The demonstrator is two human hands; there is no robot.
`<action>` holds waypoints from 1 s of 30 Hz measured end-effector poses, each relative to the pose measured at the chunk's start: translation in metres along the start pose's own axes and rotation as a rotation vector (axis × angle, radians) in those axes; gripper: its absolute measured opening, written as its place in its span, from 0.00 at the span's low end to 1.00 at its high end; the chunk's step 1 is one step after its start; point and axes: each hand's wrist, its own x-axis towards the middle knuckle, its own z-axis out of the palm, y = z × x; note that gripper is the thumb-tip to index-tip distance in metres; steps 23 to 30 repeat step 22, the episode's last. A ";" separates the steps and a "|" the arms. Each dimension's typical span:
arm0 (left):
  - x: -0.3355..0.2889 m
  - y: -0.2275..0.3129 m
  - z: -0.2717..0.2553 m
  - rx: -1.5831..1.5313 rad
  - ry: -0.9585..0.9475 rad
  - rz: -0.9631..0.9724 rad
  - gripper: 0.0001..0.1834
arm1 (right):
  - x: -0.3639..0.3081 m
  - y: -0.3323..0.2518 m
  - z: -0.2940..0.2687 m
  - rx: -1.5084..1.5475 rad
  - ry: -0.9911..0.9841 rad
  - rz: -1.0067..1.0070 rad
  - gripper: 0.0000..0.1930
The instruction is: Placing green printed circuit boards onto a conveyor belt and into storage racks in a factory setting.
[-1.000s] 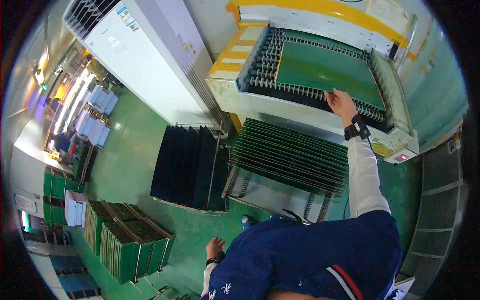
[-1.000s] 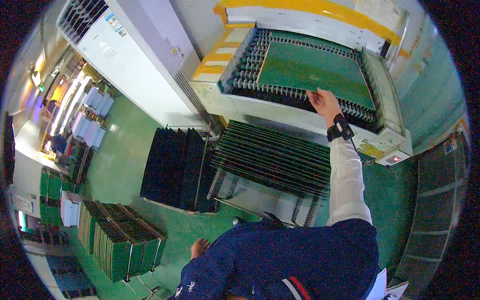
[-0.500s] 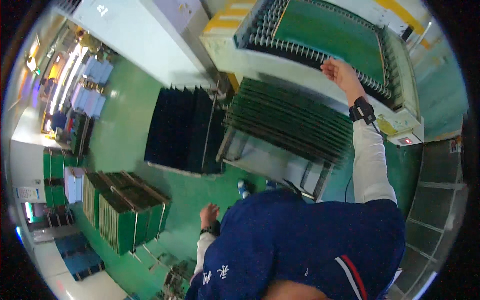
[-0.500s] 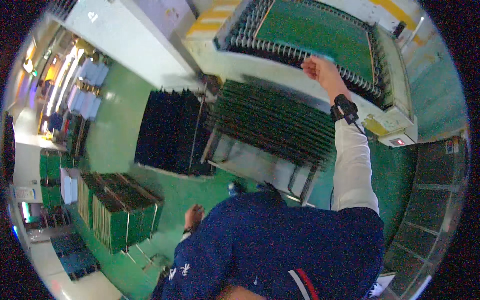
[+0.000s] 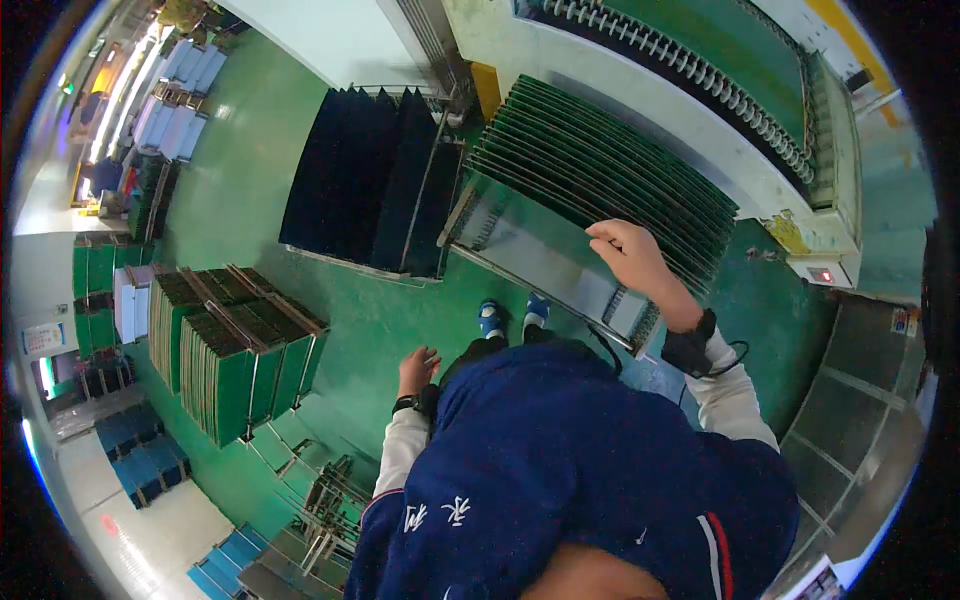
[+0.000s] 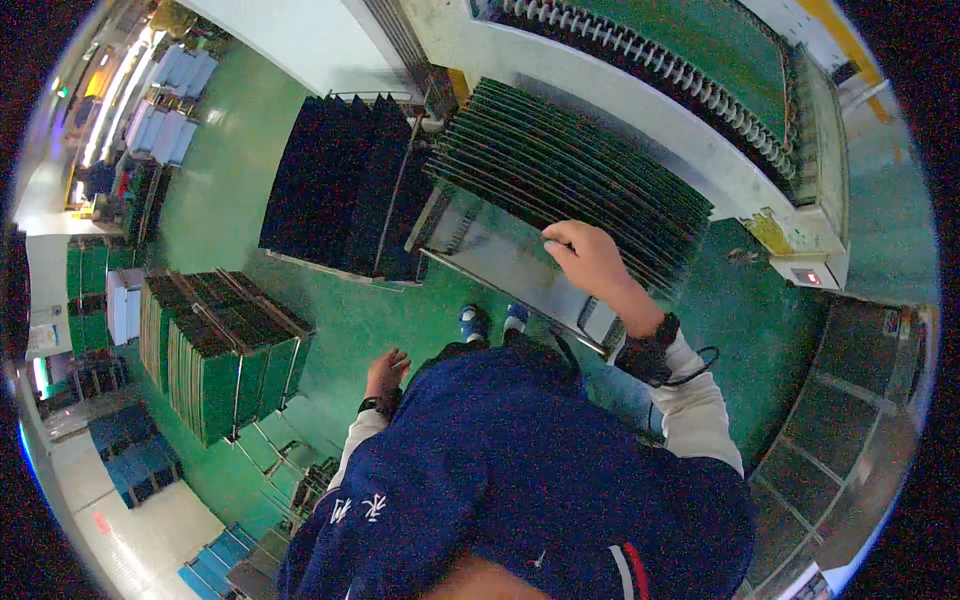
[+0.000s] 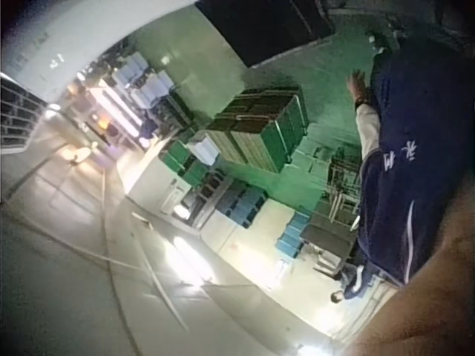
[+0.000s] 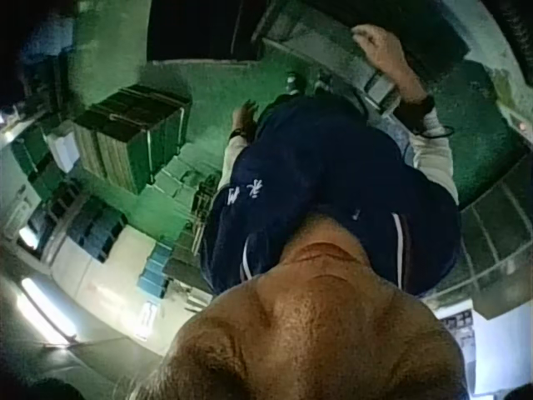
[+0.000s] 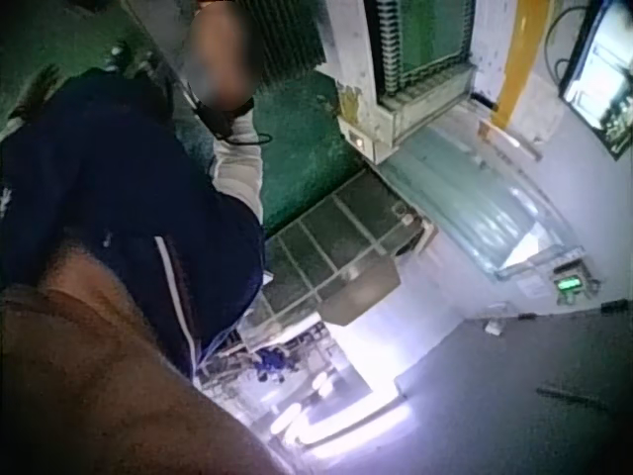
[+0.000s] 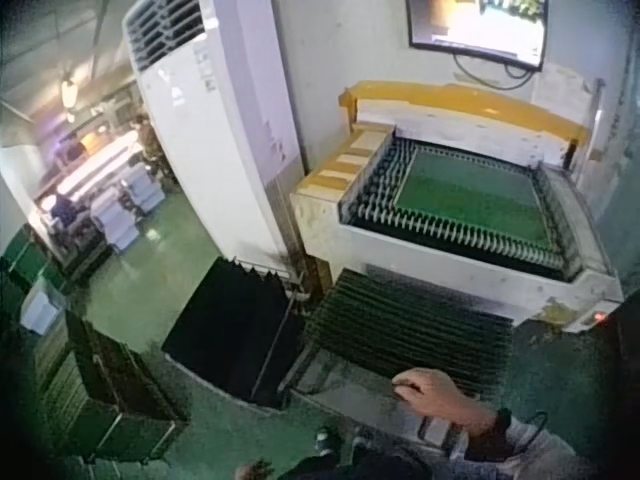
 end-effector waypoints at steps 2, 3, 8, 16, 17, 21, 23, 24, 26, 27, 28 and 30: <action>0.005 0.011 0.007 0.027 0.030 -0.065 0.21 | -0.010 -0.006 0.010 -0.162 0.095 -0.065 0.12; 0.005 0.017 0.008 0.042 0.045 -0.097 0.22 | -0.014 -0.005 0.018 -0.211 0.139 -0.079 0.13; 0.030 0.025 -0.006 0.094 -0.096 0.031 0.18 | -0.023 0.007 0.041 -0.280 0.194 -0.018 0.15; 0.089 -0.018 -0.122 0.867 -0.410 0.661 0.11 | 0.005 0.029 0.077 -0.478 0.111 0.215 0.09; 0.089 -0.011 -0.118 1.038 -0.429 0.637 0.12 | 0.005 0.034 0.079 -0.490 0.116 0.237 0.09; 0.101 0.010 -0.127 1.040 -0.478 0.126 0.26 | -0.006 0.027 0.072 -0.503 0.189 0.248 0.08; 0.121 -0.001 -0.145 0.144 -0.314 -0.232 0.37 | -0.003 0.031 0.076 -0.485 0.220 0.194 0.08; 0.121 -0.001 -0.145 0.144 -0.314 -0.232 0.37 | -0.003 0.031 0.076 -0.485 0.220 0.194 0.08; 0.121 -0.001 -0.145 0.144 -0.314 -0.232 0.37 | -0.003 0.031 0.076 -0.485 0.220 0.194 0.08; 0.121 -0.001 -0.145 0.144 -0.314 -0.232 0.37 | -0.003 0.031 0.076 -0.485 0.220 0.194 0.08; 0.121 -0.001 -0.145 0.144 -0.314 -0.232 0.37 | -0.003 0.031 0.076 -0.485 0.220 0.194 0.08; 0.121 -0.001 -0.145 0.144 -0.314 -0.232 0.37 | -0.003 0.031 0.076 -0.485 0.220 0.194 0.08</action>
